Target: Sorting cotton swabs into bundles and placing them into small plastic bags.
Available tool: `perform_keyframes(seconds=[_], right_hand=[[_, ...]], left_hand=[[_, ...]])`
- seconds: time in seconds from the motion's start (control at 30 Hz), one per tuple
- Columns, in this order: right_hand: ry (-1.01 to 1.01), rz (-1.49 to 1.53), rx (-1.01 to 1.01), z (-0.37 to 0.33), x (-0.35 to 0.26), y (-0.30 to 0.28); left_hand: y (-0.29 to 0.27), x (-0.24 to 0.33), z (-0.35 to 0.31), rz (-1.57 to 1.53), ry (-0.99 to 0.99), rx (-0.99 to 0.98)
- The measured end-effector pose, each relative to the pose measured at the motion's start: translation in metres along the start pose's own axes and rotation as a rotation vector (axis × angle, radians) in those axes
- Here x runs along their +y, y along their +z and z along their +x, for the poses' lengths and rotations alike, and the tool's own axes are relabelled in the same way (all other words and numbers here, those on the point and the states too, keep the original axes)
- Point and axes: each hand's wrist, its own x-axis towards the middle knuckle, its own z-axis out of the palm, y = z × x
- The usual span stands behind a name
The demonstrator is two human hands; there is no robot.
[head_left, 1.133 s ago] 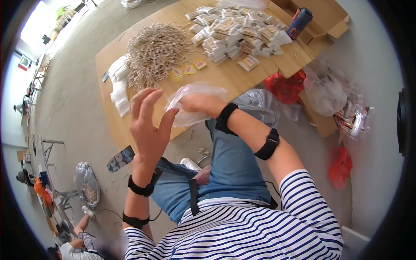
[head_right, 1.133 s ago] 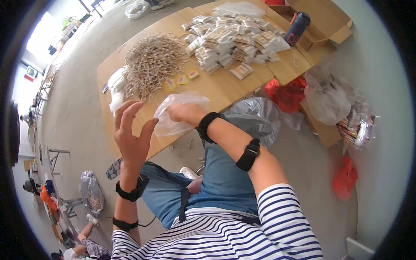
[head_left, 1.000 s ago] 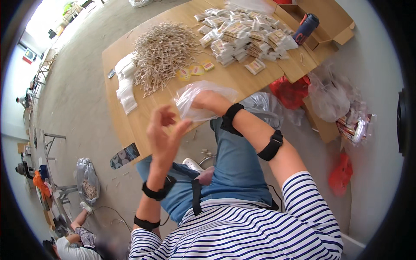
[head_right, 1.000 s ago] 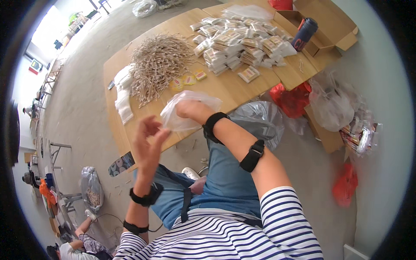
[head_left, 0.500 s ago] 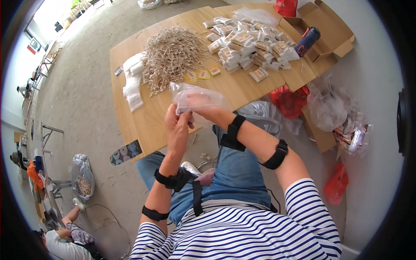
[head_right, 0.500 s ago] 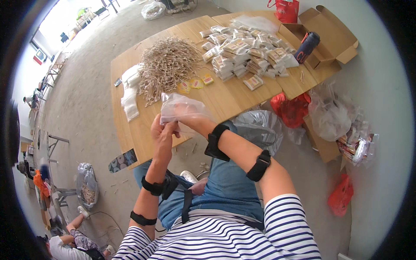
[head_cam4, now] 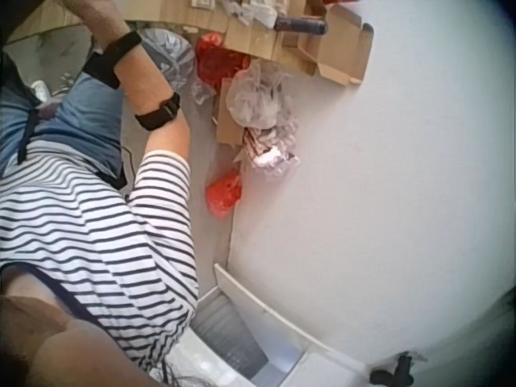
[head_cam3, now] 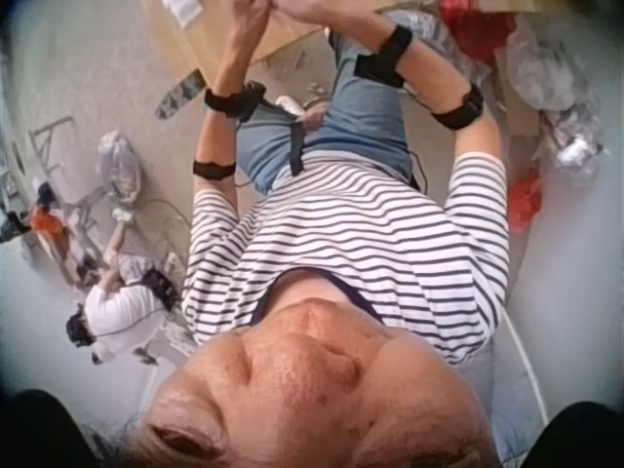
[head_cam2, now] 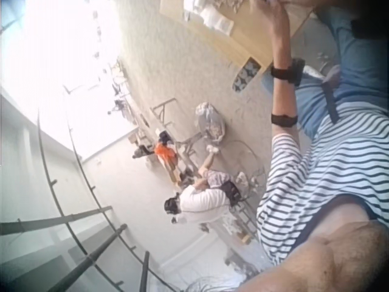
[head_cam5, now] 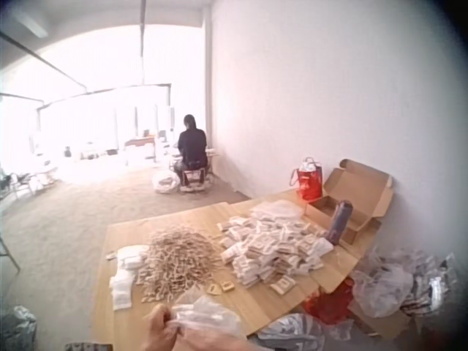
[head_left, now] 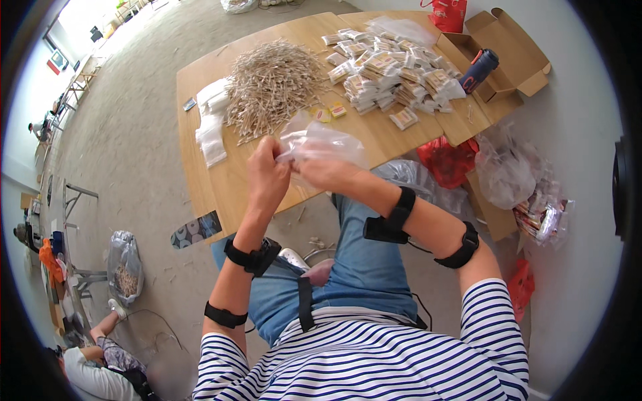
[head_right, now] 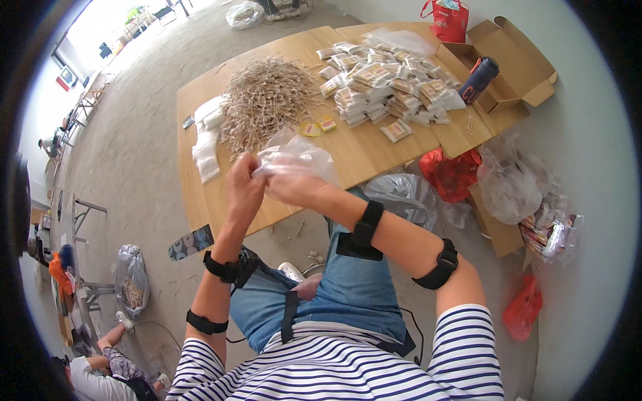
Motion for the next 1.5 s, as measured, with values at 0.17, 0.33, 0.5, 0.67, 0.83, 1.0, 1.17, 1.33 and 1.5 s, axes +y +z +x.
perform_keyframes(seconds=[0.17, 0.33, 0.5, 0.67, 0.83, 1.0, 1.17, 1.33, 1.5], right_hand=[[0.475, -0.003, -0.349, -0.013, -0.006, 0.011], [0.131, 0.275, 0.014, -0.007, -0.046, -0.034], [0.382, 0.058, 0.427, -0.005, 0.036, -0.079], [0.924, -0.361, 0.459, -0.029, 0.181, -0.098], [1.021, -0.499, 0.366, -0.021, 0.237, -0.1], [0.999, -0.53, 0.288, -0.022, 0.253, -0.101], [0.601, -0.415, 0.665, -0.033, 0.202, -0.081], [0.417, -0.432, 0.502, -0.097, 0.161, -0.013], [0.469, -0.452, 0.543, -0.083, 0.177, -0.024]], left_hand=[[0.004, 0.015, 0.003, -0.152, -0.127, -0.043], [-0.008, -0.013, 0.014, 0.133, -0.074, -0.015], [-0.028, -0.026, 0.017, 0.137, -0.124, -0.073], [-0.028, 0.0, 0.012, 0.002, -0.213, -0.088], [-0.029, 0.012, 0.004, 0.069, -0.203, -0.044], [-0.028, 0.017, 0.0, 0.171, -0.241, -0.064], [-0.029, 0.011, -0.006, 0.123, -0.198, 0.005], [-0.021, 0.023, -0.015, 0.193, -0.148, -0.03], [-0.025, 0.02, -0.025, -0.02, -0.251, -0.068]])
